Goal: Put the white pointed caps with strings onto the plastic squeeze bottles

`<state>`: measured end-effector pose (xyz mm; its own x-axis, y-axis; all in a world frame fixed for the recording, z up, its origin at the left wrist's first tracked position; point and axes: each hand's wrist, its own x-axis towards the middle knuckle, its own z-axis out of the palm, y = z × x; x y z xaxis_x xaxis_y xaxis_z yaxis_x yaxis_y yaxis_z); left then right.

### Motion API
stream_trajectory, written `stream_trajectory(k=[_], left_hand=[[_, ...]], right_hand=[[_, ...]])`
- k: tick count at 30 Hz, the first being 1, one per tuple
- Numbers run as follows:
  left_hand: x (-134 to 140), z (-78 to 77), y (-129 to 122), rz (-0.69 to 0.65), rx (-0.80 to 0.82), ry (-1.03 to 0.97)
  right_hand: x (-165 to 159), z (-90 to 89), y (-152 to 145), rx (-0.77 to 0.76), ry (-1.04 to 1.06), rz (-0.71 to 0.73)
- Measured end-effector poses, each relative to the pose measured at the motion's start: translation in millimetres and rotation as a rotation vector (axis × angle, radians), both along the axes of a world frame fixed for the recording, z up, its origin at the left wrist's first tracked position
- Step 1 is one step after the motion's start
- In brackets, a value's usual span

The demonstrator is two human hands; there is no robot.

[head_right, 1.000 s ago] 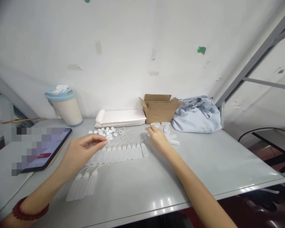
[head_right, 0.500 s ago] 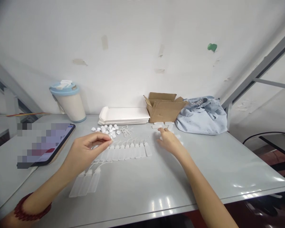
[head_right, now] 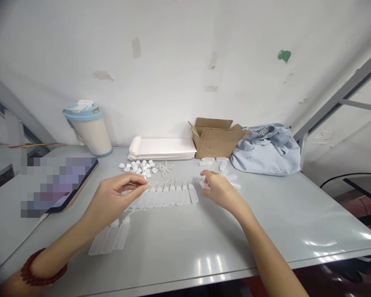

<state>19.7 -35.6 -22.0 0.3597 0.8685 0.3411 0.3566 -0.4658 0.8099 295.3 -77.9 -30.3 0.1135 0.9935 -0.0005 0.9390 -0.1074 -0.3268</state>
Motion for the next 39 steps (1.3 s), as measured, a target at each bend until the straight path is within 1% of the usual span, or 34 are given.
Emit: stream_trajectory(k=[2, 4, 6, 8, 9, 12, 15, 22, 25, 28, 31, 34, 39], left_hand=[[1, 0.0, -1, -0.006, -0.004, 0.009], [3, -0.5, -2, -0.018, -0.003, 0.008], [5, -1.8, -3, -0.038, 0.006, 0.003], [8, -3.3, -6, -0.064, 0.027, -0.004], [9, -3.9, -8, -0.08, 0.039, -0.005], [11, -4.9, -13, -0.132, 0.085, -0.01], [13, -4.5, -16, -0.165, 0.13, -0.024], [13, 0.6, -20, -0.202, 0.259, -0.007], [13, -0.8, -22, -0.23, 0.314, 0.03], [14, -4.4, -22, -0.232, 0.384, 0.053], [14, -6.8, -21, -0.205, 0.424, 0.059], [14, -7.7, -20, -0.177, 0.419, 0.077], [12, -7.7, -22, -0.195, 0.375, 0.097]], right_hand=[[-11, -0.9, -1, 0.188, 0.157, 0.076], [-28, -1.8, -5, 0.363, 0.395, 0.215], [-48, -2.8, -12, 0.388, 0.571, 0.39], [-67, -4.9, -20, 0.333, 0.674, 0.49], [-74, -6.6, -24, 0.323, 0.721, 0.506], [-84, -13.5, -28, 0.311, 0.809, 0.503], [-83, -19.0, -26, 0.322, 0.842, 0.478], [-82, -17.2, -25, 0.355, 0.765, 0.442], [-83, -17.7, -25, 0.36, 0.779, 0.419], [-83, -18.6, -24, 0.338, 0.862, 0.383], [-84, -17.2, -23, 0.292, 0.995, 0.35], [-83, -14.2, -23, 0.236, 1.109, 0.331], [-82, -10.9, -23, 0.133, 1.222, 0.277]])
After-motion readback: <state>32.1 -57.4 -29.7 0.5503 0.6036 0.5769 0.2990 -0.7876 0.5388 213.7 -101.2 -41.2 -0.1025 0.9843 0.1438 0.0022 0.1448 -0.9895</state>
